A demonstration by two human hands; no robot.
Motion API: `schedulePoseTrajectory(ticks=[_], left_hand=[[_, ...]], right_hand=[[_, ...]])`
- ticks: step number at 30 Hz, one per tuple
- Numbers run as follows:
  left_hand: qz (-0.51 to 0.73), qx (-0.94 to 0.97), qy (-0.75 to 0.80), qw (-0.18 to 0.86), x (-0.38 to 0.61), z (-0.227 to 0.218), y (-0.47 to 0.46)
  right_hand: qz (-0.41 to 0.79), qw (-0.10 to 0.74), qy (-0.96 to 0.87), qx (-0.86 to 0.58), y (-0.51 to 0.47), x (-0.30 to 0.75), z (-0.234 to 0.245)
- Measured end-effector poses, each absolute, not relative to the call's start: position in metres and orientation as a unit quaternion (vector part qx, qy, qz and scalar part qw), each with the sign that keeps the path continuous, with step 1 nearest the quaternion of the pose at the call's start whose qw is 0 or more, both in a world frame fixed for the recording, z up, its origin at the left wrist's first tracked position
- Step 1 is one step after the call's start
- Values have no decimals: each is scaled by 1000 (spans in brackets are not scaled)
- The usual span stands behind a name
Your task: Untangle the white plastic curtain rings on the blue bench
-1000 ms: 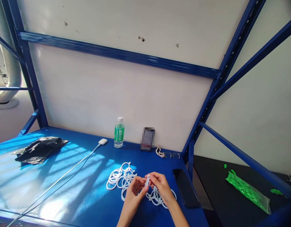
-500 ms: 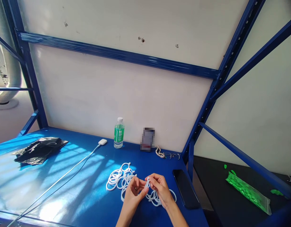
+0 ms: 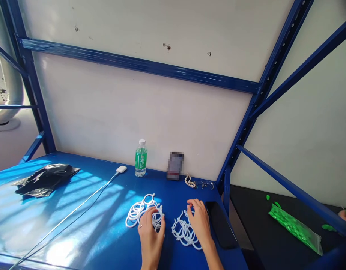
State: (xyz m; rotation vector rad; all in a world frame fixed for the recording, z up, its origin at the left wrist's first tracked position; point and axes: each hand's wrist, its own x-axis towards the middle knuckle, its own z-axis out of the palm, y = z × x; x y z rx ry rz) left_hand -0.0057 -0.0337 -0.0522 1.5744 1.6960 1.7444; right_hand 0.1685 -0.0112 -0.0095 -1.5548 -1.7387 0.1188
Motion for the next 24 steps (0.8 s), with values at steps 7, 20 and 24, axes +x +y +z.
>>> schedulePoseTrajectory(ticks=[7,20,24], left_hand=[[481,550,681,52,-4,-62,-31],[470,582,663,11,-2,-61,-30],[492,580,649,17,-2,-61,-31]], right_hand=[[-19,216,-711,-669,-14,165,-19],[-51,202,-711,-671,-12,164,-22],[-61,238,-711,-659,-10,165,-22]])
